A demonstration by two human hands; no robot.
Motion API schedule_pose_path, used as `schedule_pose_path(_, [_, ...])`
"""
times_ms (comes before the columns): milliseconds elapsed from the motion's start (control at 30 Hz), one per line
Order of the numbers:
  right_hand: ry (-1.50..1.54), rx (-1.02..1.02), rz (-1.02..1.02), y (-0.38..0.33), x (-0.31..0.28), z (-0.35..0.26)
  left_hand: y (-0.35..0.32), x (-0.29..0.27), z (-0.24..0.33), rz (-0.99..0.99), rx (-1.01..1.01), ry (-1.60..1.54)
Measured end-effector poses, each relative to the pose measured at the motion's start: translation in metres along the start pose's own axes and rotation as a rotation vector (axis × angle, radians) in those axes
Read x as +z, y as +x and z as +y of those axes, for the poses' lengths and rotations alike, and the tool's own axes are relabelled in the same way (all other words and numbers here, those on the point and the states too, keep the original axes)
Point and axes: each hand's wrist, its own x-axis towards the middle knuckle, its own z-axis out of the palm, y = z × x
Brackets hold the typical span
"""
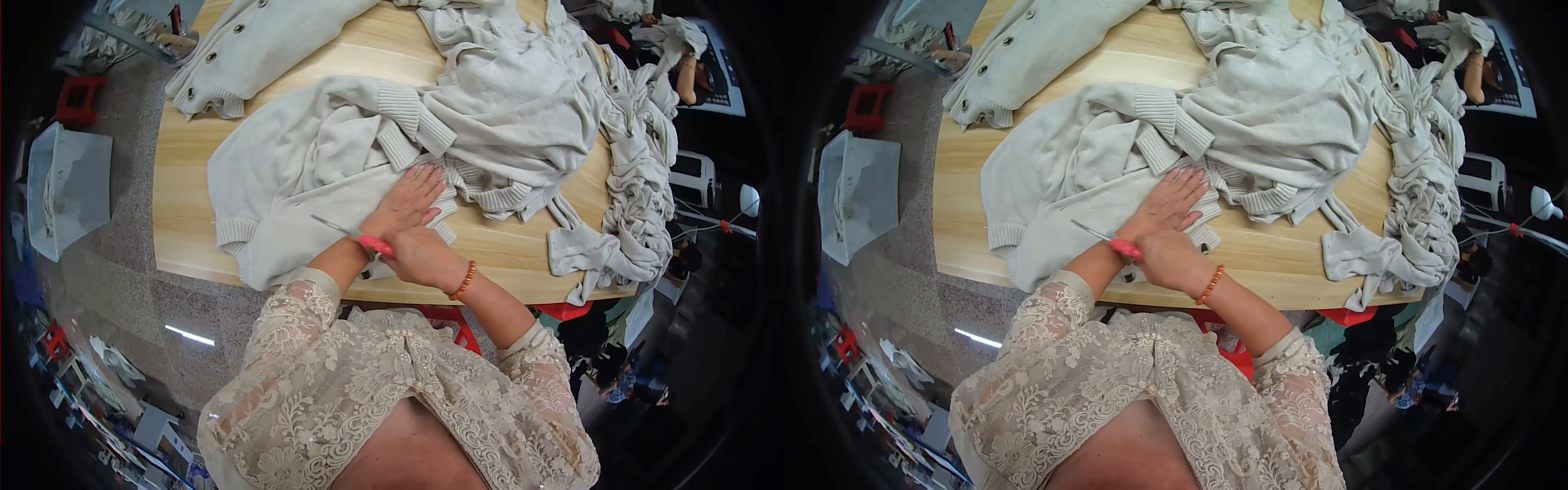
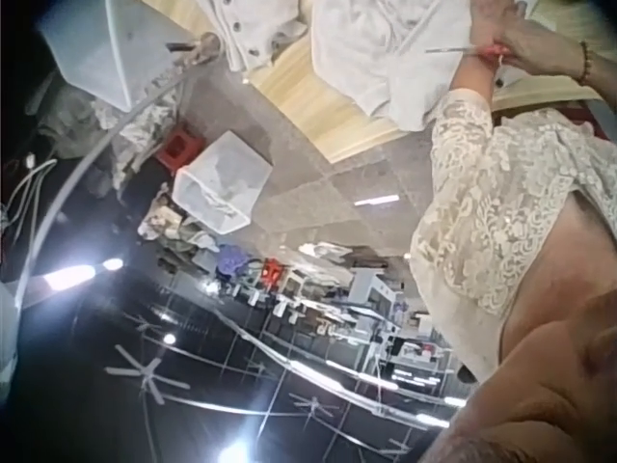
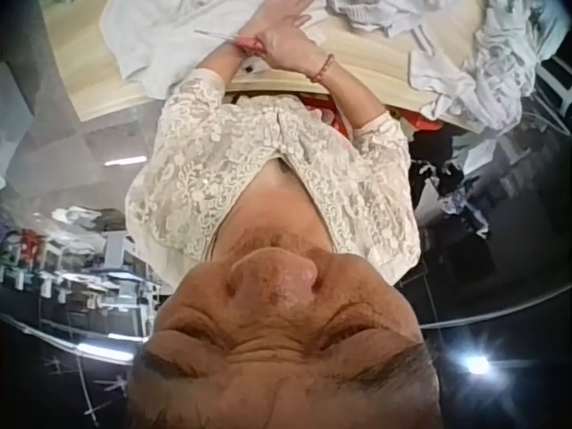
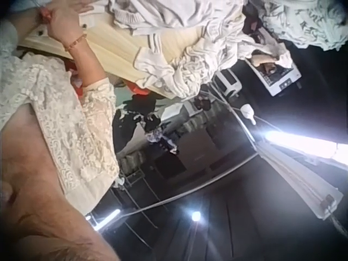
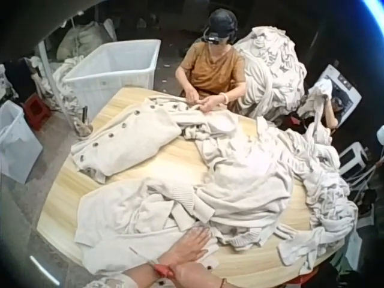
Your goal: Trim excess threads from sweaters using scissors.
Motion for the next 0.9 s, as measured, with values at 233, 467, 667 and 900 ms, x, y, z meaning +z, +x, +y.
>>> schedule_pose_path(233, [-0.014, 0.073, -0.013, -0.005, -0.014, 0.001, -0.007, -0.002, -0.001, -0.034, -0.005, 0.114])
schedule_pose_path(467, [-0.022, 0.289, -0.002, -0.056, -0.025, 0.026, -0.057, -0.029, 0.009, 0.129, -0.062, 0.054])
schedule_pose_path(667, [-0.08, 0.202, -0.057, -0.044, -0.015, 0.009, -0.171, -0.087, -0.01, 0.117, -0.483, 0.122])
schedule_pose_path(900, [-0.193, 0.088, -0.218, -0.001, -0.008, -0.034, -0.221, -0.073, -0.041, 0.757, -0.733, -0.824])
